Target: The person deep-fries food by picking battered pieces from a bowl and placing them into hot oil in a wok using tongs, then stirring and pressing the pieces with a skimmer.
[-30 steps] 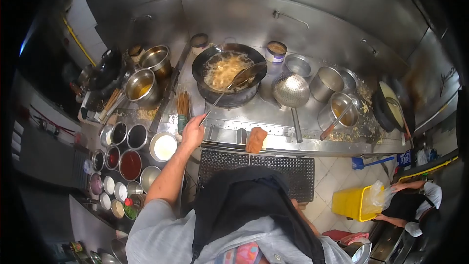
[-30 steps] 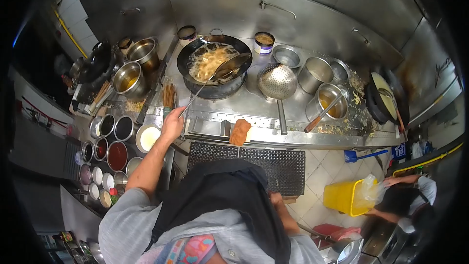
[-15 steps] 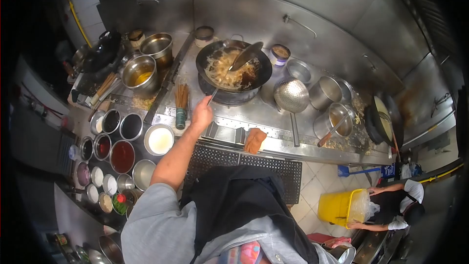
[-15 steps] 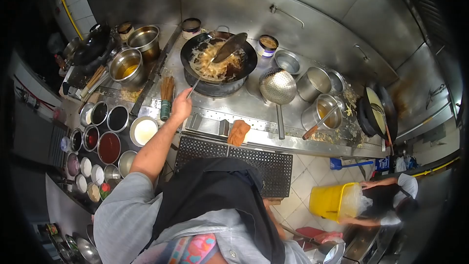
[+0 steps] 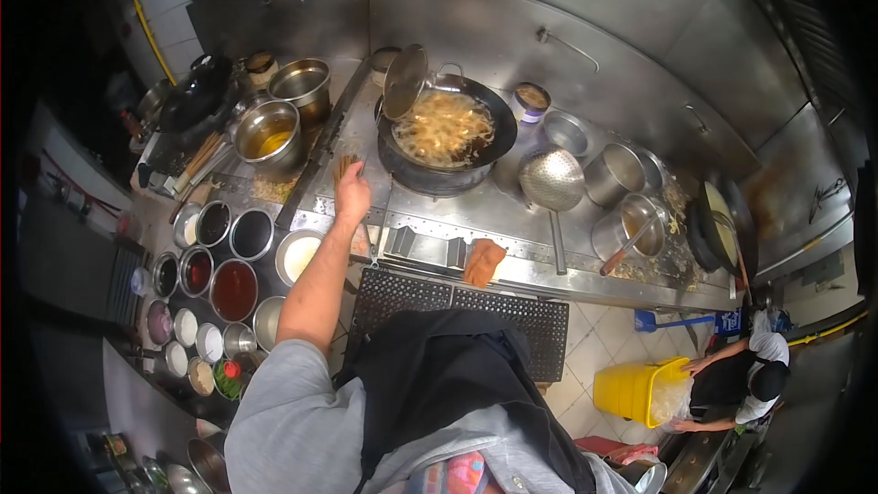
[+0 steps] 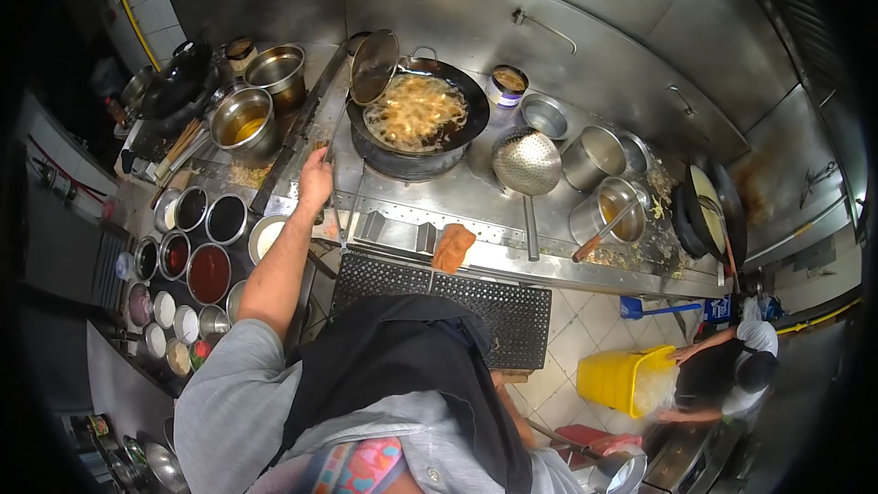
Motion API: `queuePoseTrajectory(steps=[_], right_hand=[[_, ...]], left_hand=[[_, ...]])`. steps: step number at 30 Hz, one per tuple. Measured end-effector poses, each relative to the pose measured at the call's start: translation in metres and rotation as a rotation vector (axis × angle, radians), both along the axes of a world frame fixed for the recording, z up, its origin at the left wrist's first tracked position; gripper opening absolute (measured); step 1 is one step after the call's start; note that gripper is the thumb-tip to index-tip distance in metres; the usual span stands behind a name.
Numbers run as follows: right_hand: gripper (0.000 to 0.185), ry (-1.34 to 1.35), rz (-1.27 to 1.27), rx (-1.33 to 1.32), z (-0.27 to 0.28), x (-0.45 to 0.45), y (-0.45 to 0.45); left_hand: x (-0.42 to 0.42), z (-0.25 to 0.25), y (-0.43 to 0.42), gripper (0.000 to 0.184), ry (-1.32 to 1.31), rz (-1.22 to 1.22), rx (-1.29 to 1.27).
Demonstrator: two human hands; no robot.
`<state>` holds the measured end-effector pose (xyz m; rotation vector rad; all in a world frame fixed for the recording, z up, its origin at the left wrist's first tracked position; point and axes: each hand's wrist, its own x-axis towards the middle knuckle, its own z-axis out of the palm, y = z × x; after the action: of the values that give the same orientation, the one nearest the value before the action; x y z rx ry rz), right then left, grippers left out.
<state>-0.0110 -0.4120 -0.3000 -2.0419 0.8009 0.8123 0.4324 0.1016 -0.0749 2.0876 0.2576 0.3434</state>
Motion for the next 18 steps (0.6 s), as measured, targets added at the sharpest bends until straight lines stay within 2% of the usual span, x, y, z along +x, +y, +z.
queuePoseTrajectory(steps=[18], right_hand=[[0.024, 0.003, 0.021, -0.005, -0.001, 0.0, 0.001]], left_hand=[[0.011, -0.018, -0.003, 0.036, -0.022, 0.061, 0.024]])
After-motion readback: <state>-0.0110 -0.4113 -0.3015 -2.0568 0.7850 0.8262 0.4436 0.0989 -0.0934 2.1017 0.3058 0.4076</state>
